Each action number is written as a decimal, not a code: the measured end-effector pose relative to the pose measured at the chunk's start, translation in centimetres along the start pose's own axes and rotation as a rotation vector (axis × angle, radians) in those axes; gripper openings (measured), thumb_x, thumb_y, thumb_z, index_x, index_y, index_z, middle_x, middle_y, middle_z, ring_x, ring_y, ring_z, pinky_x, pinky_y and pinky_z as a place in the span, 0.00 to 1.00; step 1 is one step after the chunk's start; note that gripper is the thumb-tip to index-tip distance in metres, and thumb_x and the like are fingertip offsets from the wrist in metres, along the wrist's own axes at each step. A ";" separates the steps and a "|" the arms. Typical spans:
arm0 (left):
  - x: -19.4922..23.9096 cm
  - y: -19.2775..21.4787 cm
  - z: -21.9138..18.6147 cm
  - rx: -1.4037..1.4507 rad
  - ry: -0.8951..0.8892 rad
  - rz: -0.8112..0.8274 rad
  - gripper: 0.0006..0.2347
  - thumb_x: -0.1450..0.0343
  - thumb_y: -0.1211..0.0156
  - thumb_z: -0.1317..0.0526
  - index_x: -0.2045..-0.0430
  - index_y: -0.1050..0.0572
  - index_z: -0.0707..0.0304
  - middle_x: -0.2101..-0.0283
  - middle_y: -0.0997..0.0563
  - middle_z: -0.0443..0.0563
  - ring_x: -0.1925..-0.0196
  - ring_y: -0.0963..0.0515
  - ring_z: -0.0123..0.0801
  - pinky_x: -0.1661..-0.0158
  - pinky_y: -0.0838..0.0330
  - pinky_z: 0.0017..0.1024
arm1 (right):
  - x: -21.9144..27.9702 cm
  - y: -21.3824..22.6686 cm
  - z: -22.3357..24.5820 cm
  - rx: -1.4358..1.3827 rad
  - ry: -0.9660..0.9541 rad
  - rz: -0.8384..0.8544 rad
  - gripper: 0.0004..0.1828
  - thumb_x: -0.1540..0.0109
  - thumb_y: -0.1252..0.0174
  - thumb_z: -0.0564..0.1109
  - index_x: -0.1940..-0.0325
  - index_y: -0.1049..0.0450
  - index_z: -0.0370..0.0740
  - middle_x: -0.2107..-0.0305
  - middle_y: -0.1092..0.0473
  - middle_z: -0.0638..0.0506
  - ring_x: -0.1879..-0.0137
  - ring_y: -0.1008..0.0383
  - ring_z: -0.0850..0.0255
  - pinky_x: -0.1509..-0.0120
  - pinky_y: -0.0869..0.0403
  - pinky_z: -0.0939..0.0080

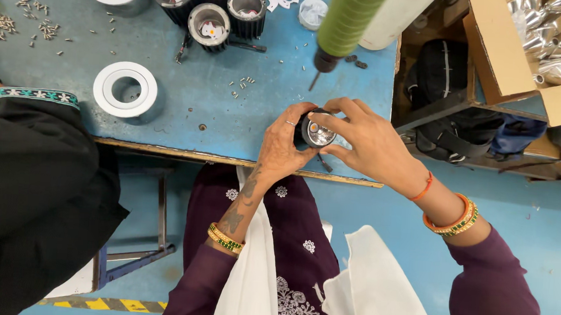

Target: The person assembles light fixtures by placing inner components into housings, threading wires through the base, and using a power screwdriver to secure the internal assembly.

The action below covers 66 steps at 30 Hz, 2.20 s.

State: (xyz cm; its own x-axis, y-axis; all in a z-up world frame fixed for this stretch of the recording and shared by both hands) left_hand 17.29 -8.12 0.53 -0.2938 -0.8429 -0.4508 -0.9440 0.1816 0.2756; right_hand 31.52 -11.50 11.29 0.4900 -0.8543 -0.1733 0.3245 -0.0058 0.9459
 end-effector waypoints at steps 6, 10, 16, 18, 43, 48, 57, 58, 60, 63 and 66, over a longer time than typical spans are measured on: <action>0.0 -0.1 0.0 -0.011 0.013 0.017 0.29 0.41 0.24 0.67 0.45 0.31 0.60 0.47 0.21 0.55 0.45 0.20 0.50 0.47 0.23 0.39 | 0.1 0.1 -0.2 0.027 0.021 0.000 0.27 0.47 0.29 0.45 0.44 0.24 0.43 0.48 0.30 0.51 0.51 0.28 0.51 0.52 0.25 0.53; -0.1 -0.1 0.1 -0.020 0.018 0.023 0.29 0.41 0.25 0.67 0.45 0.31 0.60 0.47 0.22 0.55 0.45 0.20 0.50 0.47 0.23 0.39 | 0.2 -0.3 -0.4 -0.005 0.044 0.001 0.27 0.46 0.30 0.45 0.43 0.25 0.42 0.49 0.29 0.51 0.51 0.29 0.51 0.50 0.25 0.51; 0.0 -0.2 0.1 -0.008 0.041 0.022 0.30 0.41 0.24 0.67 0.44 0.32 0.59 0.47 0.22 0.55 0.45 0.20 0.50 0.48 0.23 0.39 | 0.0 -0.6 -0.7 -0.013 0.047 -0.027 0.25 0.46 0.30 0.44 0.45 0.24 0.43 0.50 0.29 0.51 0.52 0.28 0.51 0.50 0.26 0.51; 0.0 -0.2 0.0 -0.009 0.041 0.020 0.30 0.41 0.24 0.67 0.44 0.32 0.59 0.47 0.22 0.55 0.45 0.20 0.50 0.48 0.23 0.38 | -0.1 -0.6 -0.8 -0.014 0.025 -0.021 0.25 0.48 0.29 0.45 0.46 0.23 0.43 0.52 0.28 0.52 0.54 0.28 0.51 0.51 0.26 0.51; 0.2 -0.2 0.5 -0.007 0.056 0.029 0.30 0.39 0.26 0.67 0.42 0.32 0.60 0.45 0.22 0.55 0.44 0.20 0.51 0.46 0.23 0.39 | 0.7 -2.3 -0.8 0.009 -0.062 -0.198 0.30 0.46 0.27 0.51 0.43 0.22 0.38 0.60 0.30 0.50 0.57 0.30 0.53 0.56 0.28 0.53; 0.5 -0.3 0.7 0.010 0.054 0.024 0.30 0.38 0.27 0.68 0.41 0.32 0.59 0.44 0.21 0.55 0.42 0.19 0.51 0.44 0.23 0.38 | 0.9 -3.0 -0.5 0.027 -0.131 -0.257 0.30 0.47 0.26 0.53 0.45 0.21 0.38 0.65 0.33 0.50 0.59 0.32 0.54 0.59 0.29 0.55; 0.8 0.1 0.1 0.031 -0.003 0.039 0.30 0.38 0.30 0.70 0.39 0.33 0.58 0.41 0.22 0.57 0.41 0.20 0.52 0.44 0.23 0.39 | 2.2 -4.5 0.6 -0.050 -0.177 -0.405 0.32 0.47 0.24 0.52 0.43 0.23 0.37 0.64 0.34 0.50 0.64 0.29 0.61 0.62 0.30 0.60; 0.9 0.1 -0.1 0.033 -0.027 0.031 0.30 0.37 0.30 0.70 0.39 0.33 0.58 0.40 0.22 0.57 0.40 0.20 0.53 0.43 0.23 0.39 | 2.4 -4.7 0.7 -0.049 -0.174 -0.409 0.32 0.47 0.24 0.52 0.43 0.23 0.37 0.64 0.34 0.50 0.64 0.29 0.61 0.62 0.30 0.60; 0.9 0.0 0.1 -0.001 0.009 0.037 0.29 0.37 0.29 0.70 0.40 0.32 0.57 0.42 0.22 0.56 0.41 0.20 0.52 0.44 0.23 0.39 | 2.7 -4.9 0.5 -0.106 -0.195 -0.454 0.32 0.48 0.22 0.48 0.42 0.22 0.38 0.61 0.32 0.48 0.64 0.28 0.61 0.61 0.28 0.61; 0.8 -0.2 0.4 -0.034 0.030 -0.007 0.29 0.38 0.27 0.68 0.41 0.32 0.58 0.43 0.22 0.56 0.42 0.20 0.52 0.45 0.23 0.39 | 3.1 -5.0 -0.8 -0.405 -0.107 -0.500 0.30 0.43 0.25 0.43 0.38 0.26 0.37 0.51 0.32 0.46 0.51 0.24 0.60 0.50 0.22 0.63; 0.7 0.3 0.6 -0.026 -0.004 -0.107 0.31 0.42 0.23 0.64 0.44 0.32 0.60 0.43 0.25 0.59 0.42 0.21 0.52 0.45 0.23 0.38 | 4.2 -6.2 -2.6 -0.507 -0.284 -0.603 0.28 0.39 0.31 0.39 0.36 0.28 0.37 0.48 0.34 0.46 0.50 0.28 0.62 0.48 0.21 0.62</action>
State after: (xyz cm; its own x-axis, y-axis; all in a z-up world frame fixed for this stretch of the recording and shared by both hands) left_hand 16.74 -8.39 -0.23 -0.1922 -0.8550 -0.4817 -0.9658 0.0777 0.2474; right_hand 33.72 -13.73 3.93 -0.0846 -0.8784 -0.4703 0.8238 -0.3272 0.4629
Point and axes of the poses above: each hand's wrist, its own x-axis away from the middle knuckle, its own y-axis out of the back of the hand, z = x × y, the point moved 4 cm from there along -x, towards the middle knuckle
